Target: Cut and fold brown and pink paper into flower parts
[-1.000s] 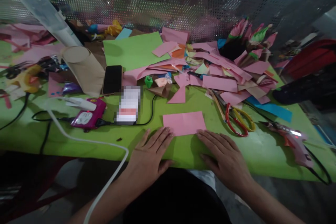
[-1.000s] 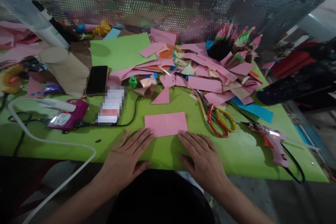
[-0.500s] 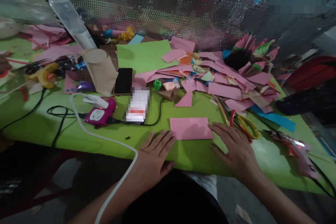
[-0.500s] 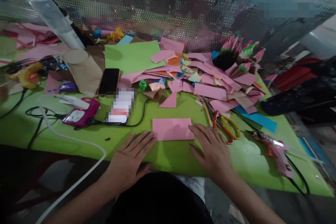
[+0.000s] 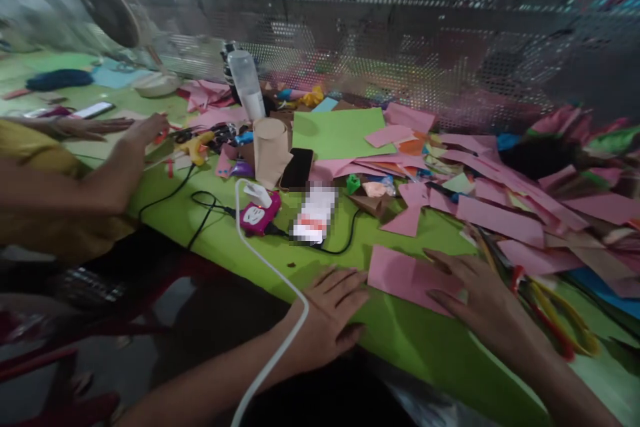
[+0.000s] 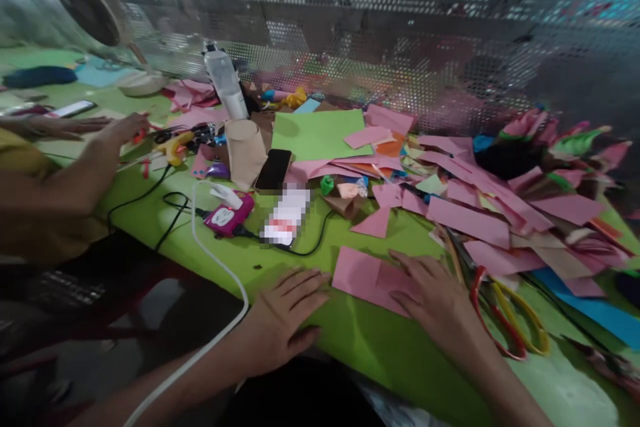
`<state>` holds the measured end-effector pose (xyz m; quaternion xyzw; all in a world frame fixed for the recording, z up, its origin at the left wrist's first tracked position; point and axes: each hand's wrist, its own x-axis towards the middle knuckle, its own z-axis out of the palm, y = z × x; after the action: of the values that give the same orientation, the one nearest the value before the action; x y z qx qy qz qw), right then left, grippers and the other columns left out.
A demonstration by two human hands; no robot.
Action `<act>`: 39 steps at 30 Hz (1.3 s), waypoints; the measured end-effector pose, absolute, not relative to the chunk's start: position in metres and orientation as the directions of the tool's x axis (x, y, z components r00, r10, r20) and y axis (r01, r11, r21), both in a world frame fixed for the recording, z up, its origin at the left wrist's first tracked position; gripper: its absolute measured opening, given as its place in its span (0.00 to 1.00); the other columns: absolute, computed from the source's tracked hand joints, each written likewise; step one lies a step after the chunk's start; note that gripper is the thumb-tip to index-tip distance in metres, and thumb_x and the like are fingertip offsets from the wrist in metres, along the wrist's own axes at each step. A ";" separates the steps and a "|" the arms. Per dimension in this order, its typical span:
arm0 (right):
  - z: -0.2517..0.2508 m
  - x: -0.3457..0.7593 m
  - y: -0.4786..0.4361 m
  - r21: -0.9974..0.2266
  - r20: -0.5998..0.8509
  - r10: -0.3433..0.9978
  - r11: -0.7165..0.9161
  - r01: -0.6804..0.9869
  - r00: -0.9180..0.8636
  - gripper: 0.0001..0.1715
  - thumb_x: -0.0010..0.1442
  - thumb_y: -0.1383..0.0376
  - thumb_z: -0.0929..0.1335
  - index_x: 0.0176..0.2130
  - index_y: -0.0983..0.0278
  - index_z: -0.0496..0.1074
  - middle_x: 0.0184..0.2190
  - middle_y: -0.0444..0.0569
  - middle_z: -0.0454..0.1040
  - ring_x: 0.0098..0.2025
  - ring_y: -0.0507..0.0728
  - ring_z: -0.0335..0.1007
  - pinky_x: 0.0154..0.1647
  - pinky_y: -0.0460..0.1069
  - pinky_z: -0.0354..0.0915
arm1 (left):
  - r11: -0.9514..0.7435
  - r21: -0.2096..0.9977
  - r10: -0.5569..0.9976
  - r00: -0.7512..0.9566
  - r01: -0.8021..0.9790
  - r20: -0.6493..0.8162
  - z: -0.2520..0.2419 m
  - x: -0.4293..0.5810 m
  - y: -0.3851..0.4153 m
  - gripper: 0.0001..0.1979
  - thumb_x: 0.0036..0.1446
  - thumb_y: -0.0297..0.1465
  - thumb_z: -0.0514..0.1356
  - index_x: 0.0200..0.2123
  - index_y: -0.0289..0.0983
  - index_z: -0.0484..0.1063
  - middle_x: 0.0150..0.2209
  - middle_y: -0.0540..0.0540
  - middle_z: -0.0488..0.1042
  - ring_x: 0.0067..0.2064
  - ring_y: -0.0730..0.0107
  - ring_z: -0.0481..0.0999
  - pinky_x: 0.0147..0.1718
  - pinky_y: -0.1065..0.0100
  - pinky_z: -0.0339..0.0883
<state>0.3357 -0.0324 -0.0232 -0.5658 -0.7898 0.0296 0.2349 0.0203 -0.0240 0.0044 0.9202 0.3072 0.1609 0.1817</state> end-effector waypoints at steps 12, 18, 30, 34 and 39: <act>0.056 0.332 -0.011 -0.477 0.435 0.891 0.352 0.805 -0.131 0.11 0.63 0.56 0.66 0.34 0.55 0.76 0.34 0.48 0.79 0.40 0.63 0.76 0.42 0.59 0.70 | -0.296 0.952 0.796 0.573 0.084 0.197 0.046 0.083 0.044 0.31 0.65 0.44 0.55 0.67 0.40 0.56 0.68 0.38 0.58 0.68 0.52 0.57 0.64 0.48 0.55; 0.072 0.329 0.004 -0.356 0.560 0.821 0.362 0.861 -0.114 0.11 0.59 0.70 0.64 0.32 0.57 0.74 0.43 0.48 0.80 0.52 0.64 0.73 0.55 0.64 0.64 | 0.154 0.988 0.598 0.799 -0.031 -0.068 0.055 0.117 0.069 0.34 0.61 0.52 0.56 0.65 0.42 0.61 0.64 0.36 0.65 0.66 0.46 0.62 0.61 0.44 0.57; 0.039 0.334 0.009 -0.517 0.601 0.794 0.305 0.800 0.085 0.14 0.55 0.74 0.65 0.37 0.58 0.74 0.52 0.52 0.76 0.56 0.63 0.70 0.54 0.62 0.68 | 0.168 0.985 0.538 0.835 0.031 -0.118 0.018 0.148 0.078 0.47 0.55 0.40 0.66 0.71 0.40 0.44 0.63 0.34 0.64 0.62 0.48 0.66 0.59 0.47 0.61; 0.038 0.331 0.008 -0.558 0.595 0.796 0.305 0.771 0.115 0.18 0.59 0.70 0.67 0.49 0.57 0.72 0.55 0.54 0.72 0.59 0.62 0.68 0.58 0.61 0.67 | 0.103 0.993 0.610 0.785 0.063 -0.114 0.009 0.140 0.078 0.38 0.57 0.41 0.63 0.68 0.43 0.54 0.68 0.39 0.59 0.66 0.49 0.61 0.63 0.46 0.56; 0.039 0.327 0.007 -0.545 0.589 0.803 0.317 0.776 0.086 0.25 0.62 0.67 0.68 0.58 0.53 0.68 0.58 0.53 0.69 0.62 0.62 0.65 0.60 0.62 0.65 | 0.308 0.951 0.605 0.774 -0.010 -0.188 0.015 0.132 0.074 0.36 0.62 0.43 0.59 0.70 0.46 0.49 0.63 0.38 0.66 0.55 0.53 0.75 0.57 0.47 0.65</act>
<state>0.3267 0.0066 0.0393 -0.5841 -0.6760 0.0153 0.4491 0.1319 0.0735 0.0153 0.5525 0.2693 0.2016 0.7626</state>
